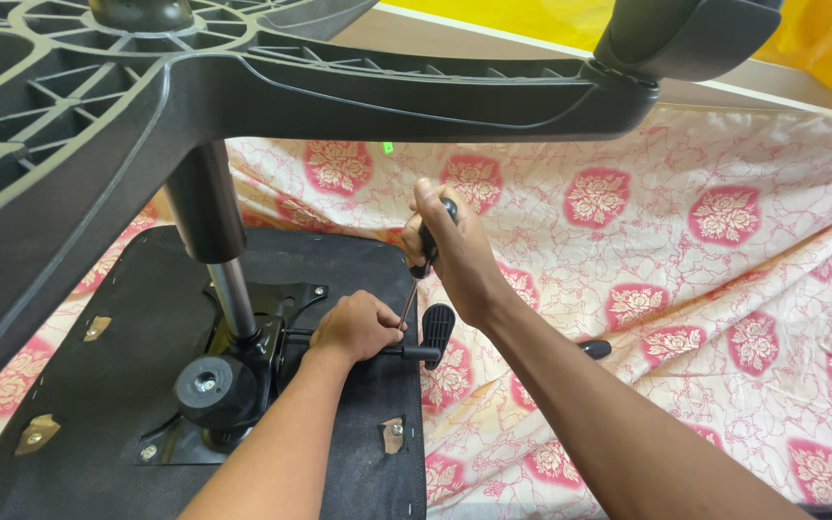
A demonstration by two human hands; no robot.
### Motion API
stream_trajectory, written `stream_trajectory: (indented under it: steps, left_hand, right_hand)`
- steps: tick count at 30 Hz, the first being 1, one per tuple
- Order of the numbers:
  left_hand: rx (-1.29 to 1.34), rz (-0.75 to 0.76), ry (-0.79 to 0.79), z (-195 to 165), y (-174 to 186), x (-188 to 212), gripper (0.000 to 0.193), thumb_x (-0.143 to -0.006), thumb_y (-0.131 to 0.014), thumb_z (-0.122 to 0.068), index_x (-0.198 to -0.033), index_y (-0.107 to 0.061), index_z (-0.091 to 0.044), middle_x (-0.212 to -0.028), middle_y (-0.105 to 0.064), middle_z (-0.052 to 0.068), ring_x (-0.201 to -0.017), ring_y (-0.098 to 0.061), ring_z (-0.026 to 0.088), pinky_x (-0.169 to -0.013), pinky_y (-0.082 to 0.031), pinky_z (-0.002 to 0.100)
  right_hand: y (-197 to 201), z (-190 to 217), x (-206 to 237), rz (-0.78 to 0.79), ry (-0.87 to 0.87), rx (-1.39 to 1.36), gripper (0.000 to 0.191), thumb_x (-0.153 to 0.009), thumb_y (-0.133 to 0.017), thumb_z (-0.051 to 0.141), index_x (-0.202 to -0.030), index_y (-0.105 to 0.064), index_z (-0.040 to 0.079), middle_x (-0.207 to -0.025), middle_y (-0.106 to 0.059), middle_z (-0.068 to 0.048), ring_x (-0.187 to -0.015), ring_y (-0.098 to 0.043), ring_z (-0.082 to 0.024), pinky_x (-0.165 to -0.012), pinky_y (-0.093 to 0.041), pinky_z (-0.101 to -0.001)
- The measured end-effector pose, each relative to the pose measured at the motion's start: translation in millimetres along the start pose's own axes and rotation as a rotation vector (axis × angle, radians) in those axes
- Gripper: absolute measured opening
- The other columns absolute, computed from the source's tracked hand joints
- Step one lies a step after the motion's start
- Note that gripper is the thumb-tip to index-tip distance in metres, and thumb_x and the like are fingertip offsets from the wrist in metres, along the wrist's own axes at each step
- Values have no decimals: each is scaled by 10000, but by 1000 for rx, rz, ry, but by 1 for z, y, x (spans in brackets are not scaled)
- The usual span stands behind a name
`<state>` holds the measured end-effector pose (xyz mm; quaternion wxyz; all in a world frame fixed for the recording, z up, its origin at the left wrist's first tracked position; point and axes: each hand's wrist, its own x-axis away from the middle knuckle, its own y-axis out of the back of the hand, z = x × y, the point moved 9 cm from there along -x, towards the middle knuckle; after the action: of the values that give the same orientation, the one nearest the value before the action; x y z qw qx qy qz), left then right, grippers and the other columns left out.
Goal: The person works on an upside-down office chair resting on a bed, using a screwdriver to drive screws into the seat mechanism under the seat plate while holding the mechanism with the other hand. They continue driving screws at different points and briefly reposition the mechanism during the work.
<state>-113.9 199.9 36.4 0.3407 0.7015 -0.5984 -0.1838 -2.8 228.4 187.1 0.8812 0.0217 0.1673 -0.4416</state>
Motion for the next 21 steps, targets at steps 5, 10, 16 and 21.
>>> stream_trajectory:
  steps: [5,10,16,21]
  left_hand:
    - [-39,9,21,1,0,2,204,-759,-779,-288,-949,-850,-312,-1005,-801,0,-994,-752,229,-926,-569,376]
    - [-40,-3,34,4,-1,0,192,-758,-779,-304,-940,-841,-307,-1021,-797,1,-1007,-746,237,-933,-567,380]
    - [-38,-26,19,7,-2,-5,231,-725,-796,-267,-952,-834,-289,-1030,-791,1,-1024,-735,241,-943,-556,382]
    - [-44,-9,7,9,-5,-9,244,-729,-793,-257,-968,-836,-278,-1020,-796,18,-1019,-741,238,-949,-553,376]
  right_hand:
    - [-11,-5,-3,134,-4,-102,485,-1048,-397,427,-1207,-629,32,-846,-565,-27,-821,-535,-119,-792,-444,-283]
    - [-2,-11,-6,-25,12,-23,357,-1043,-526,343,-1113,-620,6,-986,-667,-62,-880,-639,-121,-819,-516,-283]
    - [0,-3,-3,-16,47,59,353,-991,-660,322,-1065,-462,39,-839,-659,-111,-754,-625,-147,-672,-496,-291]
    - [3,-3,1,-72,12,30,390,-1008,-611,386,-1078,-446,39,-686,-486,-33,-627,-459,-122,-596,-412,-293]
